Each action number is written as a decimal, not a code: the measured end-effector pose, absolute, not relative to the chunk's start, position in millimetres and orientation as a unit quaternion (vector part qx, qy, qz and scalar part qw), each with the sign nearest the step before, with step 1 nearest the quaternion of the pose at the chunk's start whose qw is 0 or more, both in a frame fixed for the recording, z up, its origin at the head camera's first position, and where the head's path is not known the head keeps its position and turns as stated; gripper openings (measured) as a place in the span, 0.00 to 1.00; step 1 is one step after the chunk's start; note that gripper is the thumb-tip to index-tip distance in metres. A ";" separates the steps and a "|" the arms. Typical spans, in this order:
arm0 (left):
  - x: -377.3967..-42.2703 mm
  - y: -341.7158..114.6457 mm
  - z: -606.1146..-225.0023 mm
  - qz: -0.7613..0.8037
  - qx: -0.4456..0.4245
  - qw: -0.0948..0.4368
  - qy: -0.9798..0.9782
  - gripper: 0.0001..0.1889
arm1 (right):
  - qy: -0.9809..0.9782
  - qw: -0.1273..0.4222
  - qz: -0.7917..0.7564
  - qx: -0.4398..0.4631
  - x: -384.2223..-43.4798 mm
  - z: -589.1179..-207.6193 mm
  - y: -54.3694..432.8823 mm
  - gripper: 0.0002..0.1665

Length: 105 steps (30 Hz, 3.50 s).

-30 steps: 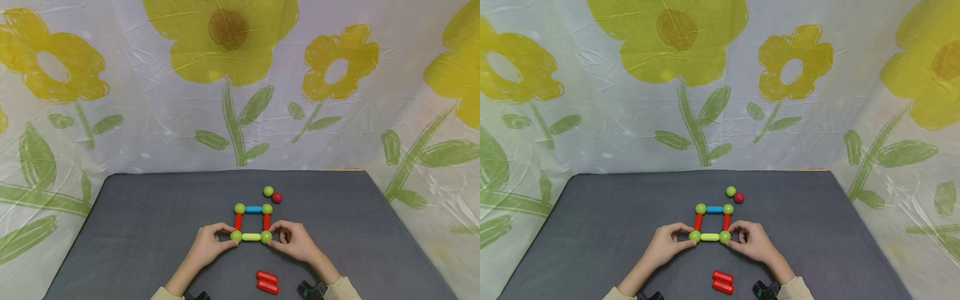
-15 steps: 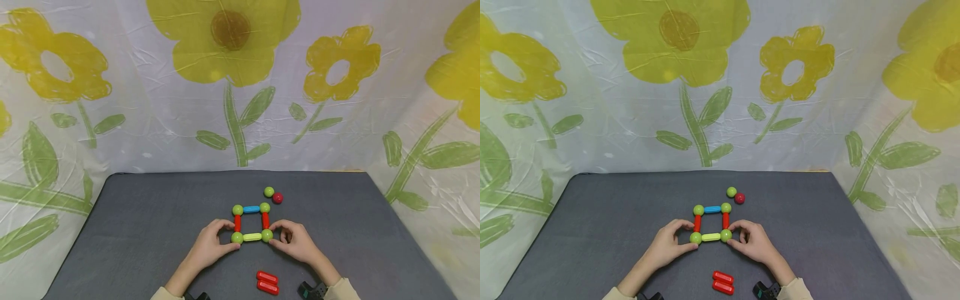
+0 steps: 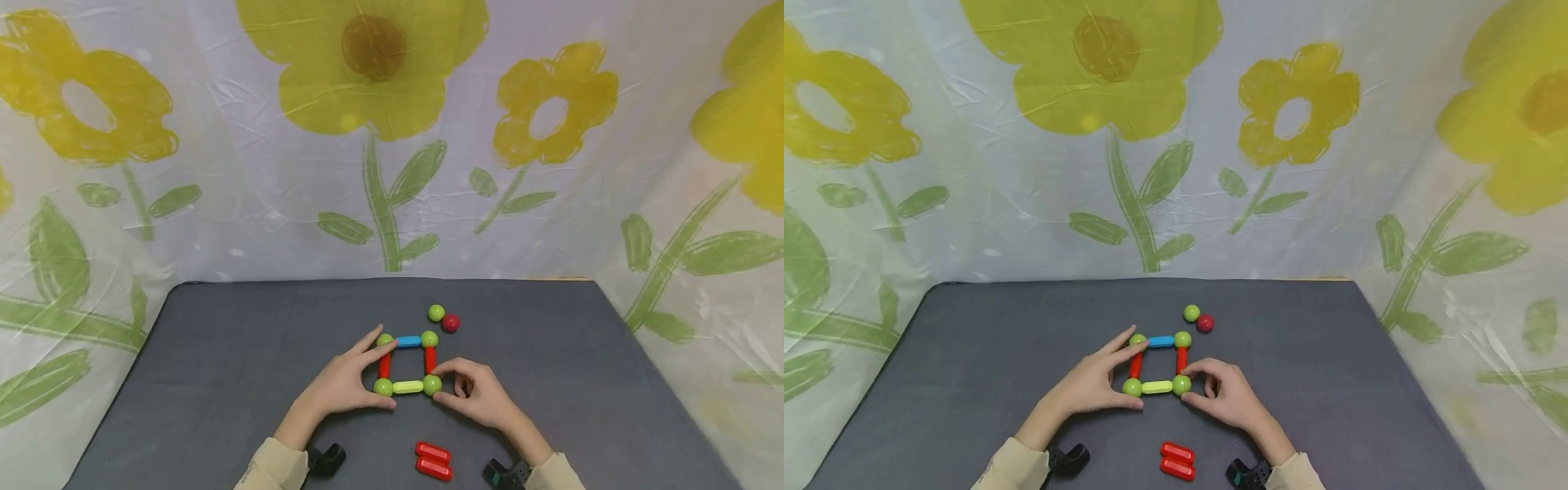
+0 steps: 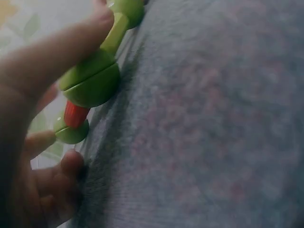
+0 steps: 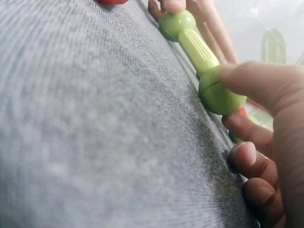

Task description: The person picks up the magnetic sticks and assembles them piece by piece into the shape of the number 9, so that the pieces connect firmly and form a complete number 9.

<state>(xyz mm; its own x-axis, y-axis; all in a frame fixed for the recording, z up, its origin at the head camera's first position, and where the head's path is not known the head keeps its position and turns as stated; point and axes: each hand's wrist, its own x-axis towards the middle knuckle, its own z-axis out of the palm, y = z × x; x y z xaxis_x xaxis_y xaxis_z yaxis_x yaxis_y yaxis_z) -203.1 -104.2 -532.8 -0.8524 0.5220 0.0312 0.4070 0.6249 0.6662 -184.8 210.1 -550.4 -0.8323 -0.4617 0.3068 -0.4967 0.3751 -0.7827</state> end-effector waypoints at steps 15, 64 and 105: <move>-208.3 -110.7 -533.6 0.382 0.247 0.108 0.884 0.45 | -0.827 0.022 0.469 0.309 -187.9 -547.6 209.1 0.20; -226.0 -118.0 -536.6 0.381 0.250 0.087 0.886 0.58 | -0.829 -0.242 0.459 0.209 -120.7 -515.0 202.5 0.06; -222.6 -114.4 -539.0 0.329 0.242 0.072 0.910 0.58 | -0.883 -0.055 0.460 -0.075 -115.0 -508.0 178.8 0.08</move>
<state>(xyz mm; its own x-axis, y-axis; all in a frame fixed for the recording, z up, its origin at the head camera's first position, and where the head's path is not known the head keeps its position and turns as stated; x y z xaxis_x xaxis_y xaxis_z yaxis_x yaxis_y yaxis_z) -222.6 -114.4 -539.0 -0.8728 0.4873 0.0281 0.3925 0.6663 0.6341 -115.0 178.8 -508.0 -0.9827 0.0827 -0.1658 0.1833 0.5646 -0.8048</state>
